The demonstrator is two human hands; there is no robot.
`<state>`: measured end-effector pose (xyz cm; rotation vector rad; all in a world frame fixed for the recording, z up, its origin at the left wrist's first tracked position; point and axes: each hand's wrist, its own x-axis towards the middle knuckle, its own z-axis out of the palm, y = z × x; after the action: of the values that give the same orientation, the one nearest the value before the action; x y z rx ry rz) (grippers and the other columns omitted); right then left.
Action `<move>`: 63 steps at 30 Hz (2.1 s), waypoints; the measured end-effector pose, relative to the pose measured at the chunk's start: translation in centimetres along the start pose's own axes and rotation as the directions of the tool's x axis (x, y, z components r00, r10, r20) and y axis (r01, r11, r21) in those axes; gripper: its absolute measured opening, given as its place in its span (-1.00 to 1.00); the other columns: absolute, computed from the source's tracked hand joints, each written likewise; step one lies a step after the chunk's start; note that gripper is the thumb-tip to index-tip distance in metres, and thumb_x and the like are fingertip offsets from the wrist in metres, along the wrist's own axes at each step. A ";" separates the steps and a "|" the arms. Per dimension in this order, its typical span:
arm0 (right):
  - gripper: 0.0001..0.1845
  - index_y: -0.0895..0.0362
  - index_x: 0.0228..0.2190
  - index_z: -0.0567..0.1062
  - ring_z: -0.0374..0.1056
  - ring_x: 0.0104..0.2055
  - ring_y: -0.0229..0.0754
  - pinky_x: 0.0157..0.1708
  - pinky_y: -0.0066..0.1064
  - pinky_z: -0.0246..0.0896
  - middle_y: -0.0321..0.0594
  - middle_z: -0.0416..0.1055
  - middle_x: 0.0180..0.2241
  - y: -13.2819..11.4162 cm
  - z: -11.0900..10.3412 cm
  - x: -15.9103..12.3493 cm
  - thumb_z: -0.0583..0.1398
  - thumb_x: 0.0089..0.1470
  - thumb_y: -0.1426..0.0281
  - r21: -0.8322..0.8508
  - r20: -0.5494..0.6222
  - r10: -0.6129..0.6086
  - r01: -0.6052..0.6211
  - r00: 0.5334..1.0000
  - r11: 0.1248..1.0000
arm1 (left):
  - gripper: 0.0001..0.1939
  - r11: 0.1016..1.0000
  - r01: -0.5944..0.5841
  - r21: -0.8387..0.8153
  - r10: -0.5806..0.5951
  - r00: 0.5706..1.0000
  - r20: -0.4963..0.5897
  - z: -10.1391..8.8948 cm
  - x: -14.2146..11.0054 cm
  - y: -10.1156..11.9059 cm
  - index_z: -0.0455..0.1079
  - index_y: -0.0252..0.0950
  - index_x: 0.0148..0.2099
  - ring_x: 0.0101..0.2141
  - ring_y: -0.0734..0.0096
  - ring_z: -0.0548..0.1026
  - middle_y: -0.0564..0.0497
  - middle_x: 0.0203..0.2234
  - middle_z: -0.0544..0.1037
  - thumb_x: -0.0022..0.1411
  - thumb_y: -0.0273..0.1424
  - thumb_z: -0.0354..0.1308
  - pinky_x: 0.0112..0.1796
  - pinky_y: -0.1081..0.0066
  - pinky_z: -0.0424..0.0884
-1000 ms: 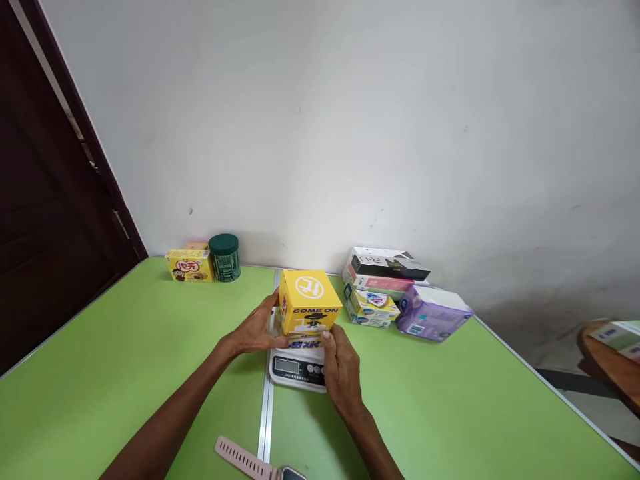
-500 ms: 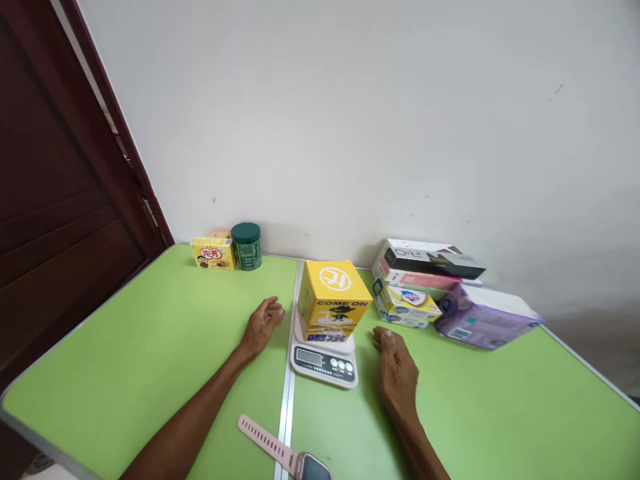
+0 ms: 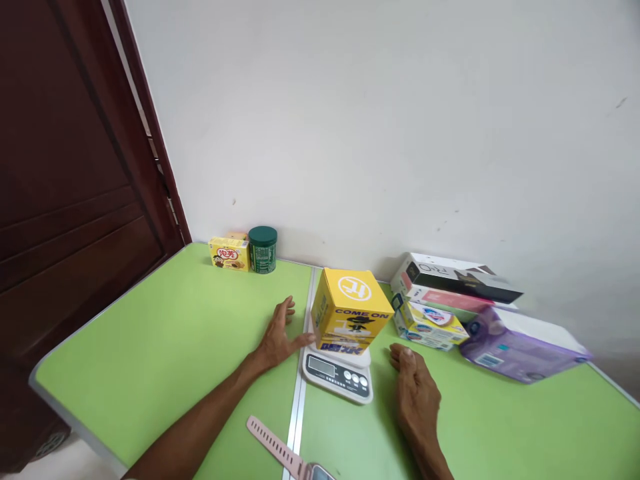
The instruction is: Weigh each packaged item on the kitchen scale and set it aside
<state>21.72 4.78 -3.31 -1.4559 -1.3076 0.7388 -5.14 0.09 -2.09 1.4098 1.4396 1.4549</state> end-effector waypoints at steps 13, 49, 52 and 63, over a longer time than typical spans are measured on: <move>-0.16 0.05 -0.15 0.54 0.49 0.07 0.26 0.15 0.05 0.27 0.06 0.58 -0.03 0.5 -0.4 0.7 -0.03 0.08 -0.38 -0.041 0.033 0.070 -0.069 0.997 0.997 | 0.26 0.986 -0.105 0.133 0.093 0.992 0.090 3.9 1.8 3.5 0.09 -0.19 0.45 0.29 -0.14 0.29 -0.24 0.26 0.35 -0.23 -0.15 0.63 0.34 -0.14 0.18; -0.27 0.17 0.06 0.50 0.47 0.05 0.14 0.01 -0.07 0.39 0.11 0.55 0.03 -11.7 24.0 -0.5 0.08 0.25 -0.18 0.265 0.407 -0.417 0.331 0.813 0.905 | -0.12 0.985 -0.092 -0.145 0.081 0.993 -0.084 -14.4 9.2 -5.5 0.30 -0.29 0.29 0.12 -0.04 0.55 -0.22 0.16 0.56 -0.05 -0.33 0.52 0.11 0.02 0.50; -0.25 0.18 0.09 0.51 0.47 0.04 0.15 -0.04 -0.06 0.45 0.12 0.55 0.02 -11.1 24.8 0.0 0.10 0.24 -0.18 0.254 0.418 -0.421 0.342 0.805 0.905 | -0.26 0.988 -0.074 -0.137 0.063 0.994 -0.085 -14.7 9.4 -5.8 0.38 -0.30 0.21 0.08 -0.01 0.58 -0.19 0.11 0.61 -0.02 -0.34 0.49 0.11 0.03 0.50; -0.52 0.02 0.23 0.41 0.46 0.14 0.04 0.07 -0.02 0.48 0.00 0.46 0.16 -10.5 15.1 -2.1 0.15 0.37 0.16 0.228 0.280 -0.598 0.553 0.751 0.802 | -0.23 0.988 0.060 0.139 -0.022 0.965 -0.261 -14.1 5.0 -3.5 0.36 -0.32 0.10 0.01 -0.05 0.59 -0.23 -0.01 0.58 -0.09 -0.06 0.45 0.10 -0.09 0.49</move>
<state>3.84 5.98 1.44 -0.7476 -1.8227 0.6500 -20.39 1.86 -1.75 1.3028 1.7591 1.5798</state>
